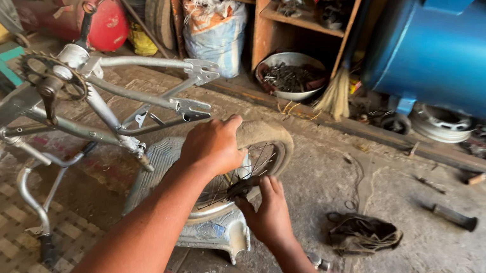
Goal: The person holds a bicycle wheel and attempts to thread a chain onto the sprocket while the bicycle is inverted. The person then handles the chain links directly by hand, attempting to connect them near the rear axle.
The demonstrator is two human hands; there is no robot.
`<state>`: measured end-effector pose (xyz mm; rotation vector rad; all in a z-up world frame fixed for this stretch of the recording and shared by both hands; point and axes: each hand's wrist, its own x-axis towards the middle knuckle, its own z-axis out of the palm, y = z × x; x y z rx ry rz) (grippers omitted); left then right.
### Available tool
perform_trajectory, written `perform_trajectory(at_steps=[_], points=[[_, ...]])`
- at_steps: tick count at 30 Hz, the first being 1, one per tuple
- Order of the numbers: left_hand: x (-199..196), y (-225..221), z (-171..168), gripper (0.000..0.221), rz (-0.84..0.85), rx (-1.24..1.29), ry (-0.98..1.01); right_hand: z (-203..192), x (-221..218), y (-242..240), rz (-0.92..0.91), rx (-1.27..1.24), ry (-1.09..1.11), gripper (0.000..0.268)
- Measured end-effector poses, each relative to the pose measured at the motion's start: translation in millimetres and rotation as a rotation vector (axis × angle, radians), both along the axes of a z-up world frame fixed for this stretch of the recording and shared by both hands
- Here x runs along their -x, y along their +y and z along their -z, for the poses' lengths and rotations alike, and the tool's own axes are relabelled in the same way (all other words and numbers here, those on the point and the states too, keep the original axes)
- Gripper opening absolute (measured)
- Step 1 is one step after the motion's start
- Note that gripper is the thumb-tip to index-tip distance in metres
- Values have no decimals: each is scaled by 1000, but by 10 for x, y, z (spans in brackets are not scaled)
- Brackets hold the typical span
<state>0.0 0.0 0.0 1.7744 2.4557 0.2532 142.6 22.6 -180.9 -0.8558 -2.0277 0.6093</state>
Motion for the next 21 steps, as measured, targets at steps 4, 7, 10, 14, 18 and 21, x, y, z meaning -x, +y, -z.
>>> perform_trajectory(at_steps=[4, 7, 10, 14, 18, 21], points=[[-14, 177, 31, 64, 26, -20, 23, -101, 17, 144, -57, 46, 75, 51], [-7, 262, 16, 65, 12, 7, 1, -175, 11, 213, -109, 96, 77, 39], [6, 322, -2, 59, 3, 20, -18, -235, 18, 258, -181, 34, 55, 34], [-3, 416, 8, 46, 46, -15, -12, -307, -35, 281, -197, -46, 9, 38], [-12, 497, 60, 33, 76, -53, -5, -377, -34, 282, -201, -91, -59, 37], [-3, 511, 91, 35, 118, -44, -18, -364, -20, 258, -159, 10, -77, 39]])
